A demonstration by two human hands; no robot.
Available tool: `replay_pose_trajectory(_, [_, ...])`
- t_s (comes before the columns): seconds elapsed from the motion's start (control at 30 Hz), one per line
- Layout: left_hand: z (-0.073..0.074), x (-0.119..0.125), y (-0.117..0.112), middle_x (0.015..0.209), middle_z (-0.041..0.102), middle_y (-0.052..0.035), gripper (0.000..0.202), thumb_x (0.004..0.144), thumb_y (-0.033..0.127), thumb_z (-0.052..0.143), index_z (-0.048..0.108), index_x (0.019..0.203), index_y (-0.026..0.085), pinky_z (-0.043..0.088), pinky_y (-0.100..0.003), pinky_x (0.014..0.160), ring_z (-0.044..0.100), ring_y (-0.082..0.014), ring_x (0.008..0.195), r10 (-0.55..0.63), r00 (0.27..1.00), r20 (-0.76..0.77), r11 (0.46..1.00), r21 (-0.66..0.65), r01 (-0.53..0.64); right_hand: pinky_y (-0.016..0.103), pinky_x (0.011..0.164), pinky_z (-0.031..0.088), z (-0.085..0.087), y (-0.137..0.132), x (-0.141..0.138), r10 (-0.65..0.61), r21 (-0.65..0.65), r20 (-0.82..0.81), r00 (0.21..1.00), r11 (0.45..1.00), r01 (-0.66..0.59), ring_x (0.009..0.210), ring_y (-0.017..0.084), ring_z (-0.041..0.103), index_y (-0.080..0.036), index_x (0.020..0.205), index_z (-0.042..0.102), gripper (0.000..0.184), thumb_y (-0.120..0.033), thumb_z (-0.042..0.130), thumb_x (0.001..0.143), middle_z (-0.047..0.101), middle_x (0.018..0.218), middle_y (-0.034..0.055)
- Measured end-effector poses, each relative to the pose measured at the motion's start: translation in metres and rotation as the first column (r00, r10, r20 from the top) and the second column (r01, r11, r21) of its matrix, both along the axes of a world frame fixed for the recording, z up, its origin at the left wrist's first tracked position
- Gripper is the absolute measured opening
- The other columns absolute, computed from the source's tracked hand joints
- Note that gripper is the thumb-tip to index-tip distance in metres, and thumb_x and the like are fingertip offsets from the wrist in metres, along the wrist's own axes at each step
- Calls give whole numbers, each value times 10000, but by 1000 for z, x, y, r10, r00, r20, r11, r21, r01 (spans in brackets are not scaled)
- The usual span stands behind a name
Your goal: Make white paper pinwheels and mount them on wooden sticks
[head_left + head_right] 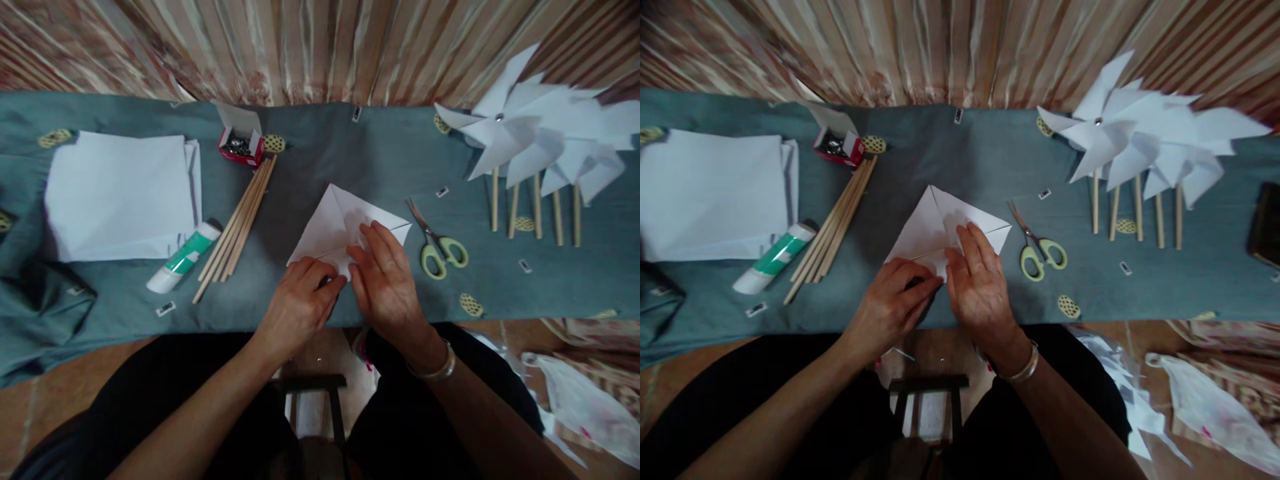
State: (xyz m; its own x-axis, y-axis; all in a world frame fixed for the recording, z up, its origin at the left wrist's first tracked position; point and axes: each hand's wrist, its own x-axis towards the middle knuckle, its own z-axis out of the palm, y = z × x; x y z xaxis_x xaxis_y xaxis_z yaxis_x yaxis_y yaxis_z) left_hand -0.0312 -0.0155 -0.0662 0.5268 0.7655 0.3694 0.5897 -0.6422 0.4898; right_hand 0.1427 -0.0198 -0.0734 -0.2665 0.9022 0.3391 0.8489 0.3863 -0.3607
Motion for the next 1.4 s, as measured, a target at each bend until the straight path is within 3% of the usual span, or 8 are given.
replay_pose_trajectory(0.37, [1, 0, 0, 904, 668, -70, 143, 925, 138, 561, 682, 1002, 138, 532, -365, 769, 574, -196, 873, 1, 1000, -7, 1000, -17, -1, 566, 1086, 412, 12, 10, 0, 10, -45, 34, 999, 999, -9, 1441, 330, 353, -174, 1167, 602, 293, -104, 439, 934, 510, 1452, 162])
replay_pose_trajectory(0.63, [1, 0, 0, 912, 671, -75, 149, 916, 137, 573, 687, 1010, 127, 536, -370, 771, 577, -204, 872, -5, 1000, -10, 1000, -13, 5, 572, 1065, 425, 1, -4, -4, 29, -21, 37, 999, 999, -29, 1456, 320, 334, -159, 1250, 569, 369, -62, 385, 946, 526, 1443, 172])
replay_pose_trajectory(0.77, [0, -1, 0, 918, 674, -75, 141, 926, 162, 572, 687, 1005, 136, 528, -368, 770, 577, -199, 877, 0, 1000, -20, 1000, -15, 0, 565, 1104, 404, 6, -2, 1, 47, -49, -17, 999, 998, -48, 1462, 312, 326, -165, 1253, 584, 364, -92, 407, 944, 509, 1460, 158])
replay_pose_trajectory(0.93, [0, 0, 1, 928, 676, -75, 143, 930, 154, 563, 684, 1005, 142, 523, -368, 776, 576, -197, 876, -6, 999, -31, 1000, 20, 6, 493, 1146, 400, 23, 14, 24, -43, -105, -133, 990, 994, 29, 1358, 242, 491, -199, 1314, 568, 376, -203, 377, 989, 545, 1433, 119])
replay_pose_trajectory(1.0, [0, 0, 0, 934, 678, -77, 139, 923, 147, 573, 685, 1004, 139, 524, -368, 780, 576, -201, 878, -10, 999, -35, 999, 32, 12, 521, 1144, 390, 23, 21, 33, -111, -80, -68, 991, 991, 105, 1372, 264, 475, -180, 1359, 535, 404, -243, 366, 998, 549, 1431, 132])
replay_pose_trajectory(1.13, [0, -2, 1, 936, 683, -78, 146, 922, 151, 573, 685, 1014, 139, 528, -374, 789, 576, -209, 886, -4, 998, -55, 998, 64, 8, 527, 1093, 434, 19, 29, 41, -132, -82, 67, 989, 987, 137, 1337, 302, 510, -92, 1380, 510, 439, -245, 357, 999, 577, 1392, 189])
replay_pose_trajectory(1.23, [0, -11, 7, 978, 692, -84, 166, 923, 141, 559, 686, 1031, 140, 529, -388, 808, 582, -221, 914, 34, 995, -97, 996, 83, -26, 523, 1049, 469, 21, 26, 41, -140, -57, 90, 986, 988, 145, 1273, 315, 566, -79, 1342, 545, 420, -250, 387, 994, 623, 1330, 195])
replay_pose_trajectory(1.4, [-2, -33, 21, 1133, 679, -93, 209, 924, 113, 513, 693, 1011, 174, 521, -423, 862, 575, -255, 1050, 169, 977, -134, 978, 150, -148, 428, 945, 547, 29, 10, 38, -101, -45, 24, 995, 994, 102, 1062, 253, 694, -139, 1268, 610, 353, -271, 436, 991, 720, 1185, 124])
